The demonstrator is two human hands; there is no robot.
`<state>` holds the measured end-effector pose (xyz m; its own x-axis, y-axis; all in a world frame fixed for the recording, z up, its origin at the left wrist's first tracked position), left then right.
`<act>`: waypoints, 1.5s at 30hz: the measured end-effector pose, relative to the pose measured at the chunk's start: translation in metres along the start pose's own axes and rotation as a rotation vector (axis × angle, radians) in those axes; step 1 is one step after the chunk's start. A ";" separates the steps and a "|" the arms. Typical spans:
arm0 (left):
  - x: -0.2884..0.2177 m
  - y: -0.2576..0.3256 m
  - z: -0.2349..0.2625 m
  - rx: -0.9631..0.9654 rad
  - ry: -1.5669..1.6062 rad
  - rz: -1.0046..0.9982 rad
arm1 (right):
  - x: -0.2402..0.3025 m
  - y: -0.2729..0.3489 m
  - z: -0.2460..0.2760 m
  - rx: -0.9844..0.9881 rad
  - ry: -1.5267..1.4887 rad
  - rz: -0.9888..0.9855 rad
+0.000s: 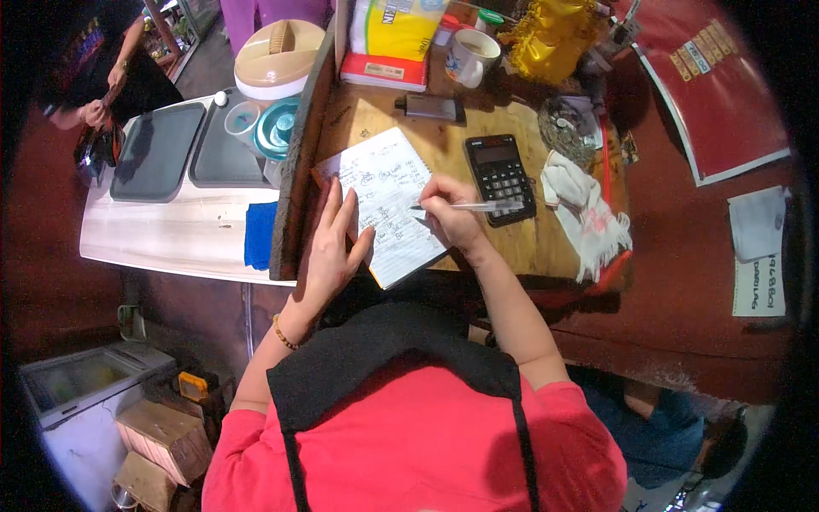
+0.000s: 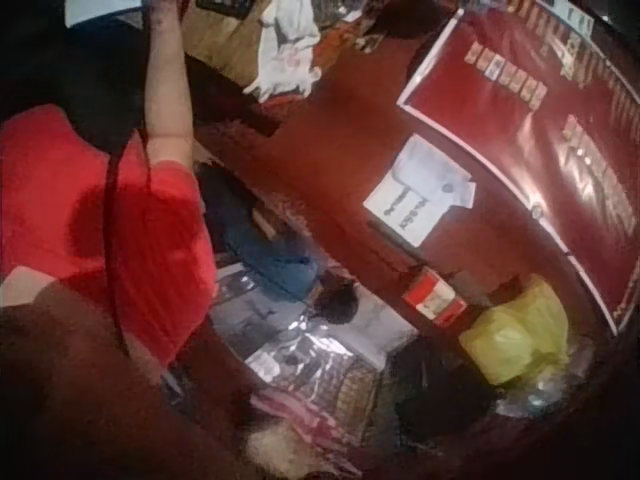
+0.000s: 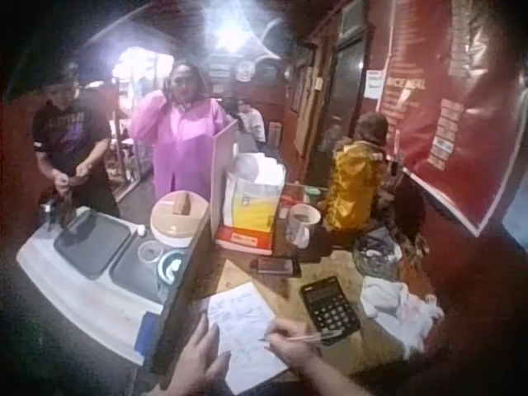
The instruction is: The person writes notes in a spiral notebook using a pen, uses a calculator, and then opens a drawer to take and organize currency and coins while interacting with customers.
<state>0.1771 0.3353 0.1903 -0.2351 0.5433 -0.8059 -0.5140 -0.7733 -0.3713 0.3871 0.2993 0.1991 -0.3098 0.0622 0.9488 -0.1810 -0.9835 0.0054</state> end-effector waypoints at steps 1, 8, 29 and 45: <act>0.000 0.000 0.000 -0.001 -0.004 -0.001 | -0.001 0.001 -0.002 0.053 0.001 -0.080; 0.000 0.000 0.000 0.002 -0.022 -0.014 | 0.015 0.005 -0.009 -0.103 0.407 0.324; -0.001 -0.001 -0.002 0.000 -0.028 -0.025 | 0.019 0.008 -0.009 -0.131 0.422 0.371; -0.005 0.000 -0.001 0.035 -0.044 0.002 | 0.021 0.014 0.000 -0.128 0.405 0.296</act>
<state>0.1791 0.3322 0.1934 -0.2718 0.5566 -0.7851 -0.5423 -0.7625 -0.3529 0.3783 0.2866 0.2190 -0.6971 -0.1299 0.7051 -0.1360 -0.9417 -0.3079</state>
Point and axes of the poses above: each hand's wrist, its own y-axis away from the middle knuckle, its own z-axis out of the back of the hand, x = y × z, the point moved 3 cm from there along -y, towards the middle knuckle, and after that the axes turned 12 degrees about y, right-handed, at the moved point
